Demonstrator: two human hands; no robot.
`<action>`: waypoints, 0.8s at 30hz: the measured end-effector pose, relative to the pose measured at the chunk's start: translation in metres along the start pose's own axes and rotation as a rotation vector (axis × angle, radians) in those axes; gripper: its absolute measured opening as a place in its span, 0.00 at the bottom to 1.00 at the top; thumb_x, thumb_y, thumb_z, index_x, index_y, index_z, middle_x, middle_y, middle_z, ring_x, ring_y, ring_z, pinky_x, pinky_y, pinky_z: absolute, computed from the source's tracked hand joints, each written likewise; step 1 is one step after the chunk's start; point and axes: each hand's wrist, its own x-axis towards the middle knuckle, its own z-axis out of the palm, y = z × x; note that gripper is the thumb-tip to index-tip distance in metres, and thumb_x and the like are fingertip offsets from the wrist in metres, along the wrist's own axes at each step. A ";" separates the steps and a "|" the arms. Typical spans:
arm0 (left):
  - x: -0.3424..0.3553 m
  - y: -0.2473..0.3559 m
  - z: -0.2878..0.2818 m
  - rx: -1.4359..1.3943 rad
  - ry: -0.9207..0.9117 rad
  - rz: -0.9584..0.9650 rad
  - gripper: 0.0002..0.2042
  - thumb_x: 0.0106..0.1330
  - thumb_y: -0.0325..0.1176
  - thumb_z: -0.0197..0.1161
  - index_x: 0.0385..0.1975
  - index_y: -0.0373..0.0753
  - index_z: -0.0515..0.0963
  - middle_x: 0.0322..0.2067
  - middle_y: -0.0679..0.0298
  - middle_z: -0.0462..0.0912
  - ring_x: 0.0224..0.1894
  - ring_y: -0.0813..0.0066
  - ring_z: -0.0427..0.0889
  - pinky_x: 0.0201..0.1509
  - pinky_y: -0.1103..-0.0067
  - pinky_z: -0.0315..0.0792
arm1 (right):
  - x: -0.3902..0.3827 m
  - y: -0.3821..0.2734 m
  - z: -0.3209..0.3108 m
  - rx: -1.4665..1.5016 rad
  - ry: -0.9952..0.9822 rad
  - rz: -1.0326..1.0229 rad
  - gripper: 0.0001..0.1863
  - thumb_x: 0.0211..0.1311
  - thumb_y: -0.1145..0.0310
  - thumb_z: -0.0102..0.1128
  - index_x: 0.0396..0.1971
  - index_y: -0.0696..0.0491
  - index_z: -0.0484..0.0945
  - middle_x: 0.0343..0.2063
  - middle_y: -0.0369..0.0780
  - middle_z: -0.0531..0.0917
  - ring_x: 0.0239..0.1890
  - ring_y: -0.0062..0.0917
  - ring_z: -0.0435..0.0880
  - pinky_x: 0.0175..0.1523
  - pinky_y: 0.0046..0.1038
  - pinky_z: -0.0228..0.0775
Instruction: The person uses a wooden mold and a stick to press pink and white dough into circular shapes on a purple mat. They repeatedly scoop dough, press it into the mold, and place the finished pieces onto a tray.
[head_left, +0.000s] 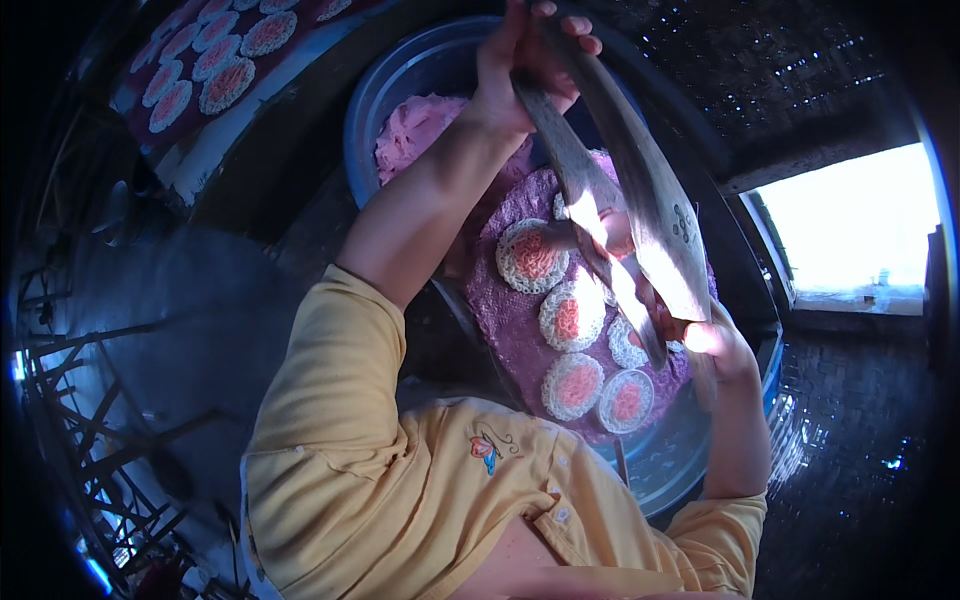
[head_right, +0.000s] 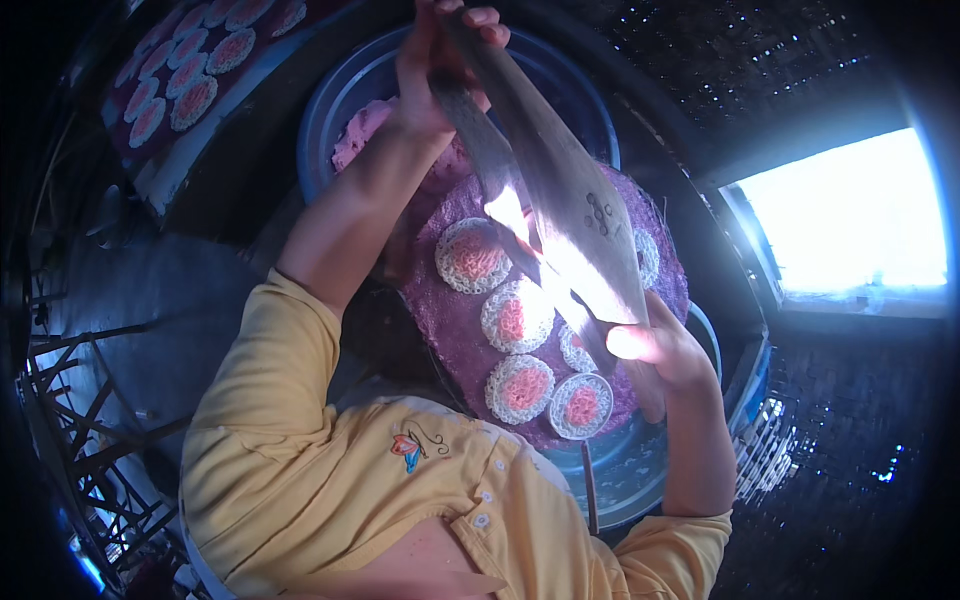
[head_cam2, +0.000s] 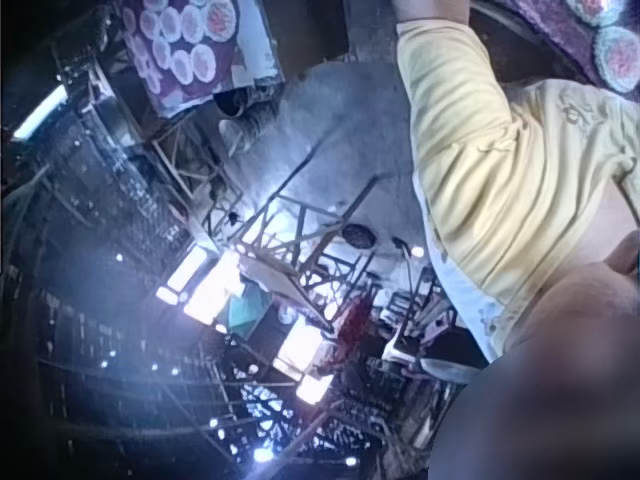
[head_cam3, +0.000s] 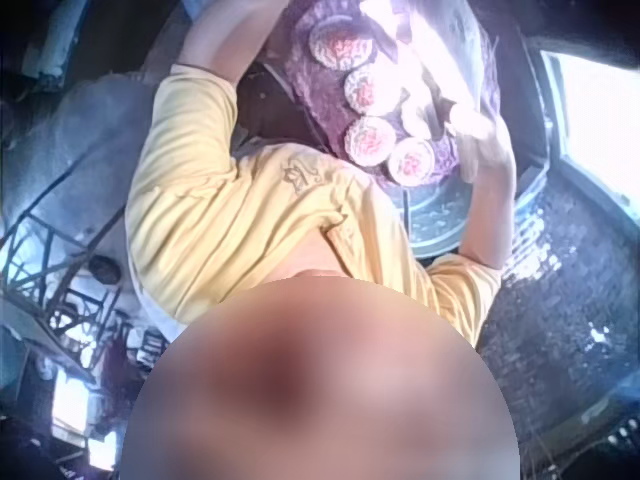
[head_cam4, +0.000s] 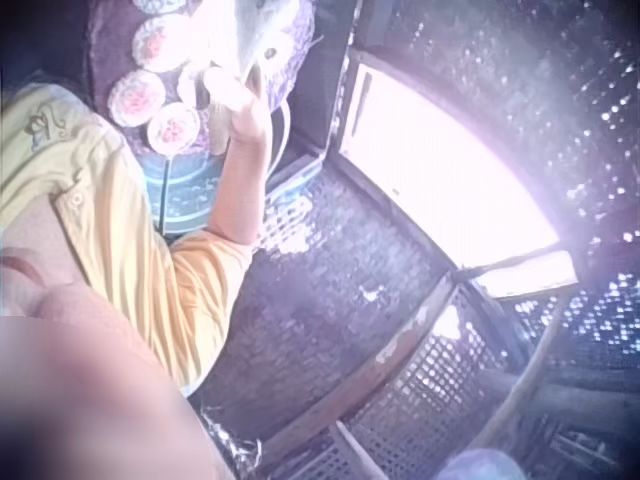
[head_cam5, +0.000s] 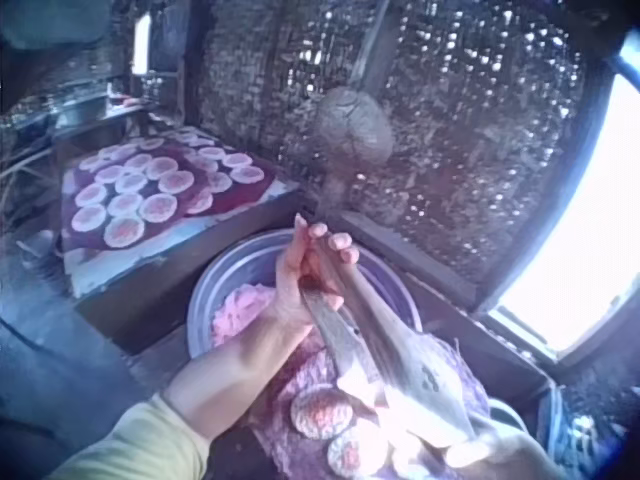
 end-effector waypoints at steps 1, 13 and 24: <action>0.013 0.001 -0.002 -0.028 -0.041 -0.025 0.19 0.70 0.52 0.42 0.36 0.47 0.76 0.37 0.62 0.76 0.45 0.64 0.75 0.46 0.73 0.74 | 0.002 -0.003 -0.001 -0.017 -0.026 -0.002 0.37 0.46 0.55 0.62 0.53 0.63 0.67 0.37 0.42 0.77 0.33 0.22 0.75 0.38 0.24 0.69; 0.062 -0.018 -0.044 -0.033 0.087 -0.141 0.26 0.65 0.62 0.39 0.32 0.46 0.75 0.34 0.57 0.78 0.39 0.60 0.81 0.17 0.80 0.76 | 0.008 -0.015 -0.040 -0.030 0.202 -0.018 0.42 0.48 0.43 0.58 0.51 0.68 0.66 0.37 0.51 0.76 0.38 0.34 0.78 0.46 0.33 0.69; 0.057 -0.021 -0.037 -0.067 0.032 -0.124 0.24 0.65 0.62 0.41 0.29 0.47 0.74 0.29 0.60 0.77 0.35 0.62 0.78 0.31 0.73 0.76 | 0.005 -0.016 -0.037 -0.137 0.241 0.075 0.41 0.46 0.43 0.62 0.48 0.67 0.69 0.34 0.45 0.77 0.34 0.23 0.77 0.42 0.21 0.69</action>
